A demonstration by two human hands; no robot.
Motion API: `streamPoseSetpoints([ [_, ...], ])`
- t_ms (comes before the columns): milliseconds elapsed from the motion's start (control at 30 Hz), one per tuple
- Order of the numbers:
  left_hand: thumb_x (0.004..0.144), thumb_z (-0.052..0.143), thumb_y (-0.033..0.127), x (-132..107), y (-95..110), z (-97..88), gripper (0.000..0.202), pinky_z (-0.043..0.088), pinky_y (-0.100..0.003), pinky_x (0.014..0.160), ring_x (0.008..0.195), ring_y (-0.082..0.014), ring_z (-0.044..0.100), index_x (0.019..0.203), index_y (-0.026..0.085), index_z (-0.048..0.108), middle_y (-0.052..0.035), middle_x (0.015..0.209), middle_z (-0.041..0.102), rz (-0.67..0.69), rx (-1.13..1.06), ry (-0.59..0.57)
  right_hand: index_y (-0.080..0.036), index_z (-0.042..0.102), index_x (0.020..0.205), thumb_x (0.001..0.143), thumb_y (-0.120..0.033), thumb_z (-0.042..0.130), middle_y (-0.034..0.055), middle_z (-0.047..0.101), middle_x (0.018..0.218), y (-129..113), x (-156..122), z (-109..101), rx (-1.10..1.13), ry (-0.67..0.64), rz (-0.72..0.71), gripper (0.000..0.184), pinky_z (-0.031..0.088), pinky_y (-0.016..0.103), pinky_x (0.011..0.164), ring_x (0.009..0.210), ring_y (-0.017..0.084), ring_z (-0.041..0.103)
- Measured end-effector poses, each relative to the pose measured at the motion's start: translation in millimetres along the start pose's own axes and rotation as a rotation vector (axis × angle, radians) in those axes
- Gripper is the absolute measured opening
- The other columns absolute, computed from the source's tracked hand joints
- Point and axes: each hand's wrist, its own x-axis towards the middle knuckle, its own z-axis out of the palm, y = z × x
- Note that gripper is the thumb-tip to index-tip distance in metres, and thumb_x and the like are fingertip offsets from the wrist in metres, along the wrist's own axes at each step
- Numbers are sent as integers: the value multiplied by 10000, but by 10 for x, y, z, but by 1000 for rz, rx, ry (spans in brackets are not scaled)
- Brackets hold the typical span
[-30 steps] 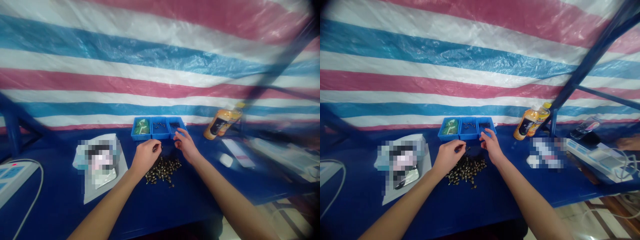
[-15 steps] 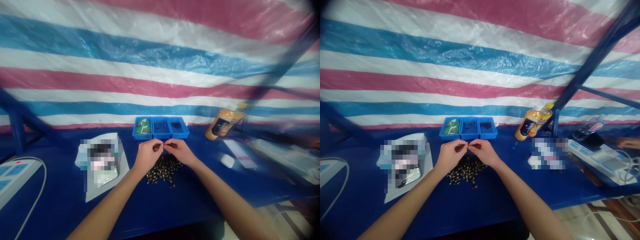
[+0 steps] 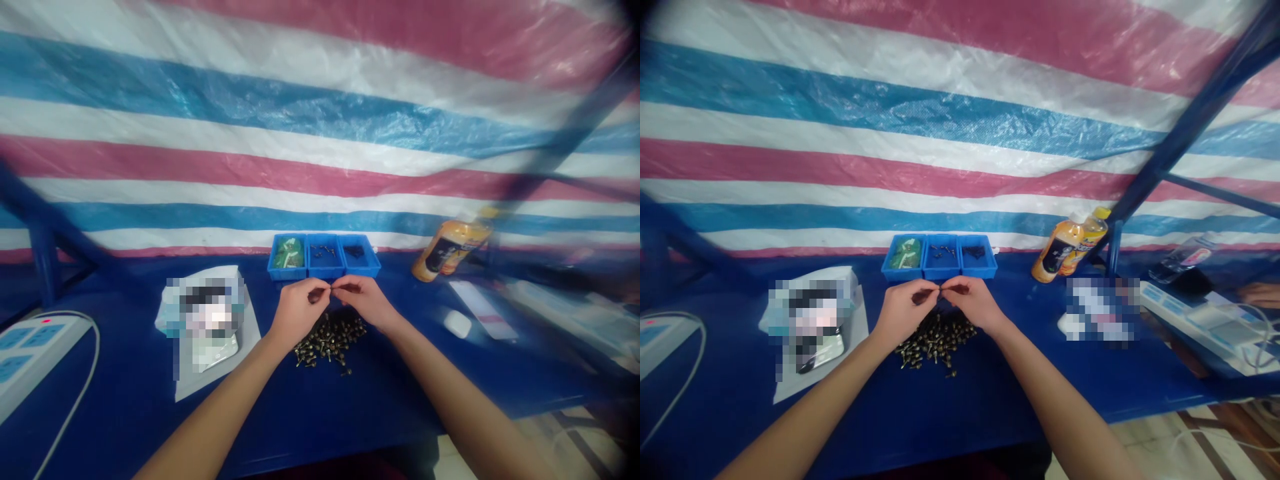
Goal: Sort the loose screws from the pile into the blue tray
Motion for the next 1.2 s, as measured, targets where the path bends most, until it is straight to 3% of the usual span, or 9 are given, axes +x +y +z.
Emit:
streamPoseSetpoints([
  [167,840,628,206,-4,2,4,98,534,-225,677,674,-133,686,845,210,726,15,791,744,-29,-27,15,-169,746,895,735,-350,740,24,692,794,19,15,-12,14,18,25,241,452,283,642,620,110,527],
  [400,865,638,314,-6,-37,-15,159,553,-267,694,733,-176,714,913,206,745,-18,838,761,-135,-146,-11,-167,736,905,627,-347,840,20,698,743,17,45,-22,124,91,29,346,447,283,620,589,116,551],
  [600,830,682,374,-13,-92,31,215,581,-297,706,748,-205,725,913,185,745,-51,833,761,-229,-332,-23,-170,768,805,626,-372,842,28,700,724,24,34,-7,128,109,25,280,449,291,646,624,128,555],
  [800,827,686,359,4,-90,31,203,587,-300,722,758,-203,727,905,179,734,-51,837,762,-271,-374,-27,-187,784,893,632,-355,838,38,733,816,23,25,6,145,113,50,316,457,295,696,695,140,578],
  [933,822,692,350,7,-82,29,192,591,-304,716,736,-202,728,896,177,731,-48,819,760,-276,-374,-30,-184,778,898,679,-399,802,43,732,812,-21,27,-2,40,141,-21,308,465,303,673,661,146,568],
  [1067,826,691,360,-1,-82,31,203,596,-308,722,742,-205,731,903,176,725,-50,821,757,-291,-394,-15,-174,710,710,802,-495,686,34,679,684,-44,28,-37,-114,217,-127,335,446,285,615,601,148,559],
  [1200,829,684,373,-3,-92,36,213,600,-314,715,734,-208,731,900,176,722,-50,808,753,-302,-397,-11,-182,517,521,849,-580,597,-2,520,492,18,69,-87,-138,281,-50,522,398,274,563,499,126,494],
])
